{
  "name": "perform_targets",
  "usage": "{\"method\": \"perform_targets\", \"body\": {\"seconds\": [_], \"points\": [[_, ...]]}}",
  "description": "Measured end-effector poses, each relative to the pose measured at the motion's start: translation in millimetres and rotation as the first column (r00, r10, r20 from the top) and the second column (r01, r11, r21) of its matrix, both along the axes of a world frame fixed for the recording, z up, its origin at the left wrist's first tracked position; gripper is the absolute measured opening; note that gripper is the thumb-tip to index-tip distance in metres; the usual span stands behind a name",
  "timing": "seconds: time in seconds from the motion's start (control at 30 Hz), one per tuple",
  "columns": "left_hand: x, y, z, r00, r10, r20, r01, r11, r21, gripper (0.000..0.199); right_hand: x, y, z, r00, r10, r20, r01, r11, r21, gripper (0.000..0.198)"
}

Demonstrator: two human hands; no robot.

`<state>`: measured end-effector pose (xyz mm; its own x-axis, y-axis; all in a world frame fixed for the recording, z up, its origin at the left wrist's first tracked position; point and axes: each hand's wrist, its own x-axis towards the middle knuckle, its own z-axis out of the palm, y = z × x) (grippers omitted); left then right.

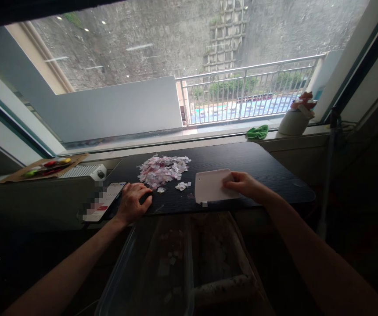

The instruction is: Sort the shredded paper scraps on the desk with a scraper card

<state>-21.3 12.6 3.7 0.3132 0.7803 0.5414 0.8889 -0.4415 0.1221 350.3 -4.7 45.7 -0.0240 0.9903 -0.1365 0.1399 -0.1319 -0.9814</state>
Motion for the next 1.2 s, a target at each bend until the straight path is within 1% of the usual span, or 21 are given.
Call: {"method": "perform_targets", "body": {"seconds": [0.17,0.3,0.4,0.5,0.7,0.8,0.87,0.93,1.0,1.07,1.2], "points": [[0.2,-0.1,0.5,1.000,0.005,0.002,-0.005,1.000,-0.009,0.022,22.4,-1.2,-3.6,0.996,-0.088,-0.021,0.088,0.996,-0.018,0.017],[0.4,0.2,0.8,1.000,0.008,0.000,-0.008,1.000,-0.009,0.021,18.7,0.3,-6.3,0.991,-0.134,-0.004,0.133,0.990,-0.054,0.009],[0.6,0.3,1.0,1.000,0.011,-0.005,-0.011,1.000,-0.005,0.020,12.6,0.1,-5.6,0.995,-0.101,0.004,0.101,0.992,-0.073,0.010],[0.9,0.5,0.8,1.000,0.011,-0.003,-0.011,1.000,0.000,0.020,9.9,-2.2,-3.1,0.999,-0.041,0.007,0.042,0.995,-0.093,0.014],[0.4,1.3,-1.0,1.000,-0.002,0.012,0.002,1.000,0.010,0.020,15.1,-9.5,-4.2,0.999,0.046,0.012,-0.044,0.992,-0.116,0.030],[0.1,1.2,-1.3,1.000,-0.003,0.023,0.003,1.000,0.007,0.020,24.8,-12.5,-9.3,0.997,0.063,0.051,-0.059,0.995,-0.078,0.038],[0.1,1.0,-1.0,1.000,-0.002,0.027,0.002,1.000,-0.002,0.020,30.6,-12.4,-12.2,0.994,0.067,0.087,-0.065,0.998,-0.023,0.042],[0.2,0.8,-0.7,1.000,-0.005,0.030,0.005,1.000,-0.009,0.019,31.8,-9.4,-13.6,0.992,0.043,0.123,-0.050,0.997,0.051,0.043],[0.4,0.7,-0.7,0.999,-0.008,0.034,0.008,1.000,-0.011,0.018,26.2,-3.4,-14.0,0.991,-0.012,0.132,-0.004,0.993,0.120,0.041],[0.6,0.6,-0.9,0.999,-0.008,0.037,0.008,1.000,-0.012,0.018,14.8,3.8,-14.7,0.990,-0.068,0.126,0.048,0.987,0.156,0.035],[0.9,0.0,-1.5,0.999,0.000,0.036,0.000,1.000,-0.012,0.018,-13.1,9.8,-20.5,0.980,-0.130,0.148,0.110,0.985,0.134,0.022]]}}
